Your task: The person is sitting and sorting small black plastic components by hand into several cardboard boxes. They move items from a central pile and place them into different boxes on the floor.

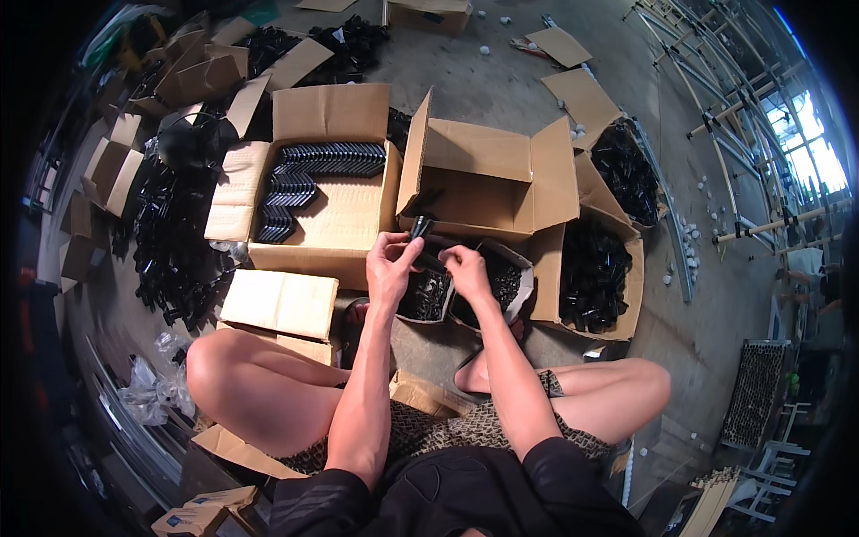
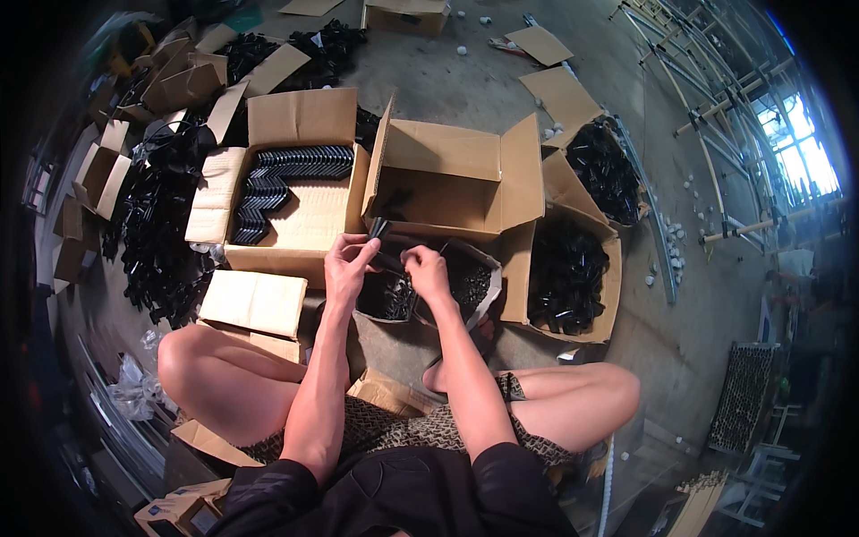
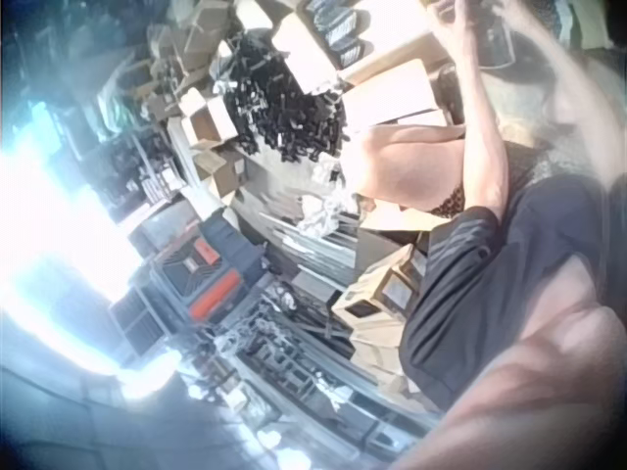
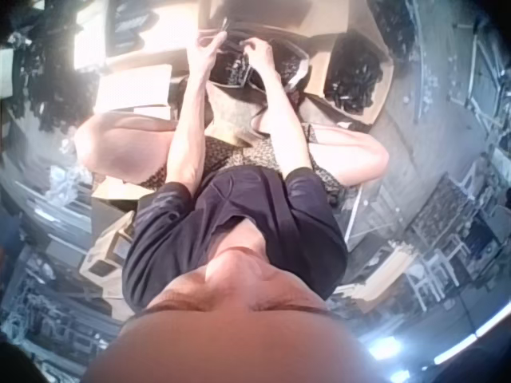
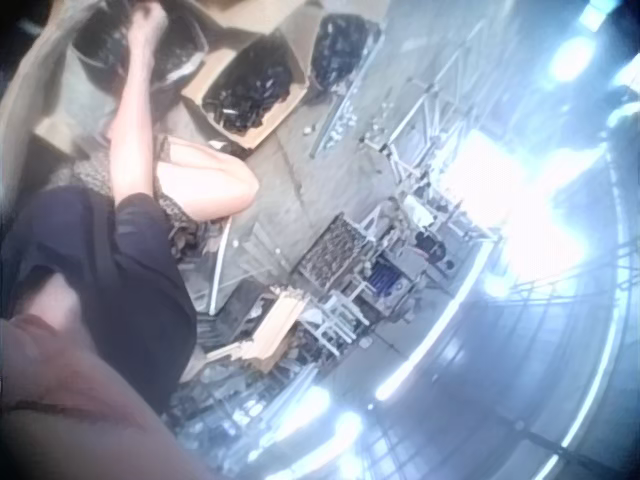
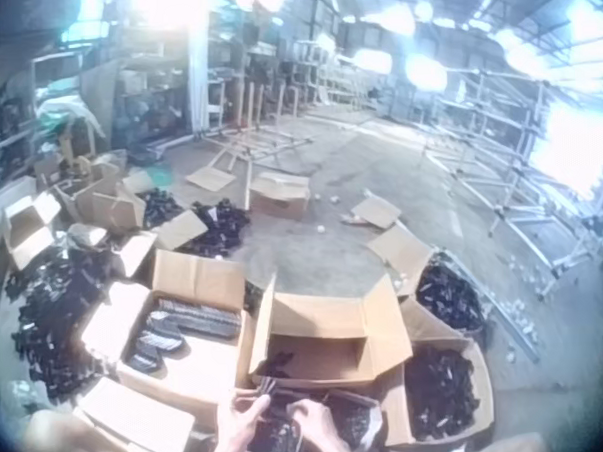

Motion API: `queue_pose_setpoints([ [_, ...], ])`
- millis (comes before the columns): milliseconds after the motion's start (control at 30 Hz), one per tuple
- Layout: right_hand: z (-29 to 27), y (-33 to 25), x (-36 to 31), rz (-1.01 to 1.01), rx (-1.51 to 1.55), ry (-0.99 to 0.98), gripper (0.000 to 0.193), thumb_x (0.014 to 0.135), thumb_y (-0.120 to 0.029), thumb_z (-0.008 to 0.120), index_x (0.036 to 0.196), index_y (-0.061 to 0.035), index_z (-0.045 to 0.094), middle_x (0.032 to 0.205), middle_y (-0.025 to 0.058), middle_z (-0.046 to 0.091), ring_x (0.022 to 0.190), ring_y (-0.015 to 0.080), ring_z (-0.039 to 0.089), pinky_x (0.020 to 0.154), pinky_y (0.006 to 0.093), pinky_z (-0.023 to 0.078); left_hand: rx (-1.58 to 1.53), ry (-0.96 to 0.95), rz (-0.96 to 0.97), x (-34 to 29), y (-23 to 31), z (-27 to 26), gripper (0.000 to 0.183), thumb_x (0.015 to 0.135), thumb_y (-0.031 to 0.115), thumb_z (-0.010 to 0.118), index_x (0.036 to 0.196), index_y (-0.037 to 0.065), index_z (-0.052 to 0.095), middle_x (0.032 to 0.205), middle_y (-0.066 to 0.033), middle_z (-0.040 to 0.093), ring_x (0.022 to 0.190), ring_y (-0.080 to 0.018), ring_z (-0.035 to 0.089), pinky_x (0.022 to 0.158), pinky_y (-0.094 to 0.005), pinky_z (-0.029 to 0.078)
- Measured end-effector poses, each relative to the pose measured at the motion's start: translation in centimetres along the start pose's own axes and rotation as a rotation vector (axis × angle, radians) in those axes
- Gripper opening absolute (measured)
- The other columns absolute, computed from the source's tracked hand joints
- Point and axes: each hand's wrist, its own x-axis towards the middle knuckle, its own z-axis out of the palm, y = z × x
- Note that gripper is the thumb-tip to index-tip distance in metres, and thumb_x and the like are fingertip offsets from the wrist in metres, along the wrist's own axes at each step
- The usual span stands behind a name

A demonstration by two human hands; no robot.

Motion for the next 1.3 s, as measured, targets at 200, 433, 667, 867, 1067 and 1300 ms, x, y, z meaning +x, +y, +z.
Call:
queue_pose_setpoints([
  [200, 7.7, 5.5, -0.4, -0.216, -1.289, -0.350, 0.016, 0.090, -0.016, 0.053, 0.099, -0.0109, 0.065, 0.089, 0.0104, 0.070, 0.091, 0.0264, 0.067, 0.084, 0.0404, 0.044, -0.047, 0.209, -0.202, 0.3, 1.9, -1.7, 0.034, 0.087, 0.025, 0.076, 0.097, -0.002, 0.059, 0.069, -0.0056, 0.059, 0.061, -0.0124, 0.060, 0.064, -0.0299, 0.060],
  [433, 8.4, 7.8, 1.6, -0.179, -1.157, -0.411, 0.026, 0.094, -0.023, 0.049, 0.097, -0.0146, 0.073, 0.099, 0.0078, 0.071, 0.100, 0.0263, 0.067, 0.085, 0.0413, 0.048, -0.648, 0.191, -0.569, 0.4, -2.4, -2.5, 0.027, 0.091, 0.022, 0.070, 0.098, -0.003, 0.062, 0.091, -0.0119, 0.067, 0.080, -0.0222, 0.069, 0.076, -0.0379, 0.063],
  [667, 5.6, 4.7, 0.5, -0.048, -0.671, -0.265, 0.019, 0.090, -0.014, 0.057, 0.100, -0.0058, 0.071, 0.087, 0.0168, 0.071, 0.085, 0.0301, 0.070, 0.077, 0.0420, 0.053, -0.901, 0.157, -0.589, 0.8, -2.7, -1.4, 0.024, 0.092, 0.018, 0.069, 0.100, -0.003, 0.060, 0.094, -0.0143, 0.068, 0.090, -0.0255, 0.068, 0.090, -0.0411, 0.060],
  [867, -0.3, -0.4, -0.4, -0.054, 0.295, -0.036, 0.021, 0.085, -0.004, 0.069, 0.106, 0.0002, 0.066, 0.088, 0.0088, 0.073, 0.082, 0.0152, 0.070, 0.074, 0.0293, 0.055, -0.975, 0.104, -0.580, 1.1, -2.3, -1.1, 0.020, 0.094, 0.015, 0.066, 0.103, -0.002, 0.060, 0.101, -0.0154, 0.066, 0.093, -0.0238, 0.067, 0.089, -0.0420, 0.060],
  [1067, -1.5, -5.5, -0.7, -0.235, 0.715, 0.033, 0.018, 0.089, -0.003, 0.069, 0.105, 0.0004, 0.064, 0.092, 0.0052, 0.069, 0.084, 0.0095, 0.065, 0.078, 0.0233, 0.053, -0.953, 0.033, -0.581, 0.9, -1.9, -0.5, 0.024, 0.095, 0.018, 0.065, 0.112, 0.001, 0.060, 0.103, -0.0140, 0.067, 0.095, -0.0234, 0.067, 0.088, -0.0387, 0.060],
  [1300, -0.6, -6.0, -1.0, -0.319, 0.482, 0.070, 0.017, 0.086, -0.007, 0.073, 0.100, 0.0001, 0.066, 0.083, 0.0012, 0.069, 0.077, 0.0073, 0.065, 0.072, 0.0240, 0.052, -0.974, -0.070, -0.554, 0.8, -2.7, -0.6, 0.023, 0.096, 0.019, 0.064, 0.115, 0.006, 0.061, 0.107, -0.0107, 0.067, 0.096, -0.0208, 0.067, 0.087, -0.0349, 0.059],
])
